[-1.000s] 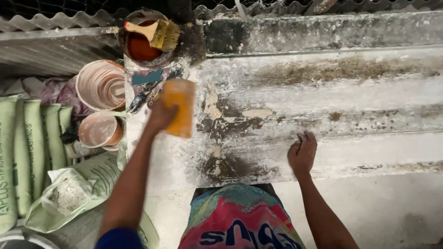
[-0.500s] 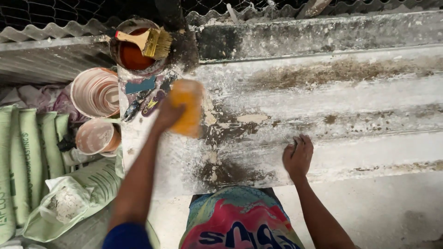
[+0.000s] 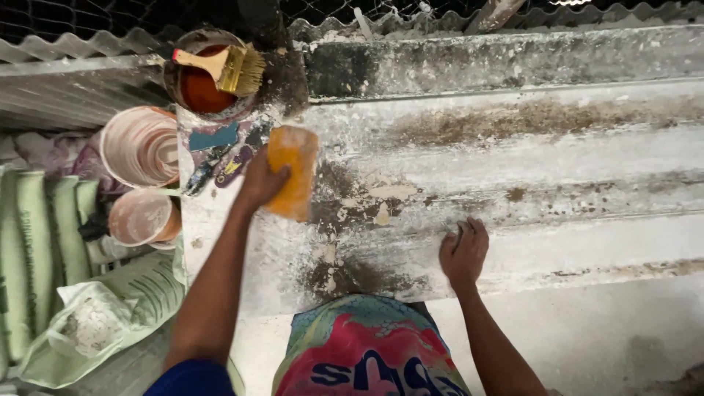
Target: Scraping plaster residue and dust from a workshop workbench using a hand tool.
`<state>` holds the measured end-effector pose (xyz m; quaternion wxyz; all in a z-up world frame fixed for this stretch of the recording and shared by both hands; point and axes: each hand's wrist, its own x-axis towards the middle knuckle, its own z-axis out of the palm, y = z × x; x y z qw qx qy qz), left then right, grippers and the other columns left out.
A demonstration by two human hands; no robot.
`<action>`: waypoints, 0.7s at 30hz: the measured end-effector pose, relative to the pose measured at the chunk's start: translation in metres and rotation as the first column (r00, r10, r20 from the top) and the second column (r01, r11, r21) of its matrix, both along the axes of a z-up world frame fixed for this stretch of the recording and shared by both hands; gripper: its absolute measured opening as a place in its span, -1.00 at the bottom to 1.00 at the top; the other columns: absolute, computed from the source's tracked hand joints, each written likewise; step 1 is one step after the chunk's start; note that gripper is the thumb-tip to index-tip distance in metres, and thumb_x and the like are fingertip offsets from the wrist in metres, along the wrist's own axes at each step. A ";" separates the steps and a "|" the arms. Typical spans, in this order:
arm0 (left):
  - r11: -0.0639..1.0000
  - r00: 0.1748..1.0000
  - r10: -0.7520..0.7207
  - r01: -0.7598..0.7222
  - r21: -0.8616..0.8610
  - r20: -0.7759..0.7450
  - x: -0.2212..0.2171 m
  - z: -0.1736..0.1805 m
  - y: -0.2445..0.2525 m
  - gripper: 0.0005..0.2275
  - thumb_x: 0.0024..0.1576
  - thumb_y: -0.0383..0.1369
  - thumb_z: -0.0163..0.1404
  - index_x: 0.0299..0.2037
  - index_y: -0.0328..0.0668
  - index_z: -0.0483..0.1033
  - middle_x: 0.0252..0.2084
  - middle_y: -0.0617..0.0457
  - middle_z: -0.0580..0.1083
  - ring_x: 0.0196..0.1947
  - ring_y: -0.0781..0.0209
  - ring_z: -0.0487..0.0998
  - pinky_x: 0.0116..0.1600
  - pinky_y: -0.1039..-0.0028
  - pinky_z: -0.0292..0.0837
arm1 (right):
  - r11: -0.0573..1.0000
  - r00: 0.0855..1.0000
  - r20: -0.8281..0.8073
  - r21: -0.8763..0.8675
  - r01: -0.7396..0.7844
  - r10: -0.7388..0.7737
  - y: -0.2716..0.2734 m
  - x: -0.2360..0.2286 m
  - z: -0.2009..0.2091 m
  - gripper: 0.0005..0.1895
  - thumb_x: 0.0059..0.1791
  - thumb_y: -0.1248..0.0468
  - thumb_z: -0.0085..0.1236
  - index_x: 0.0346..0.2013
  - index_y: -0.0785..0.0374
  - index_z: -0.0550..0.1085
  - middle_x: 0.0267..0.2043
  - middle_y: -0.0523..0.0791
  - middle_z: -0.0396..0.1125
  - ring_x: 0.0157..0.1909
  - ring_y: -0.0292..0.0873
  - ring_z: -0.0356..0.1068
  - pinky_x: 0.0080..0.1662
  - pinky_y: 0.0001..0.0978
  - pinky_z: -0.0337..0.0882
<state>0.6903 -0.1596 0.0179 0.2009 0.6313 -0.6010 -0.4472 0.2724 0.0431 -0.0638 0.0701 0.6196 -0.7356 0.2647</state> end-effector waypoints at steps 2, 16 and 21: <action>0.996 0.987 0.073 -0.065 0.056 -0.145 -0.050 -0.017 0.006 -0.48 0.13 -0.35 0.04 0.30 -0.46 0.33 0.09 -0.48 0.47 0.15 -0.41 0.48 0.19 -0.05 0.41 | 1.000 1.000 -0.007 0.007 0.000 0.000 0.003 0.000 0.001 -0.70 0.05 0.15 -0.04 0.00 0.20 0.47 0.16 0.00 0.31 0.28 0.16 0.33 0.28 0.04 0.30; 0.966 0.968 0.251 -0.251 0.065 0.015 0.032 0.033 0.112 -0.48 0.20 -0.22 0.04 0.35 -0.24 0.26 0.15 -0.41 0.46 0.20 -0.43 0.45 0.22 -0.17 0.41 | 0.993 0.991 -0.085 -0.048 -0.108 0.104 0.004 -0.025 -0.040 -0.60 -0.08 0.28 0.06 0.05 0.32 0.44 0.13 0.13 0.31 0.27 0.24 0.32 0.32 0.11 0.28; 0.862 0.864 0.503 -0.504 -0.056 -0.037 0.081 0.018 0.222 -0.57 0.11 -0.36 0.03 0.21 -0.23 0.34 0.00 -0.12 0.53 -0.09 0.01 0.57 0.04 0.25 0.47 | 0.972 0.992 0.087 0.212 -0.106 0.089 0.001 0.013 0.048 -0.66 -0.03 0.34 0.00 -0.11 0.59 0.52 -0.01 0.26 0.39 0.09 0.28 0.34 0.16 0.07 0.28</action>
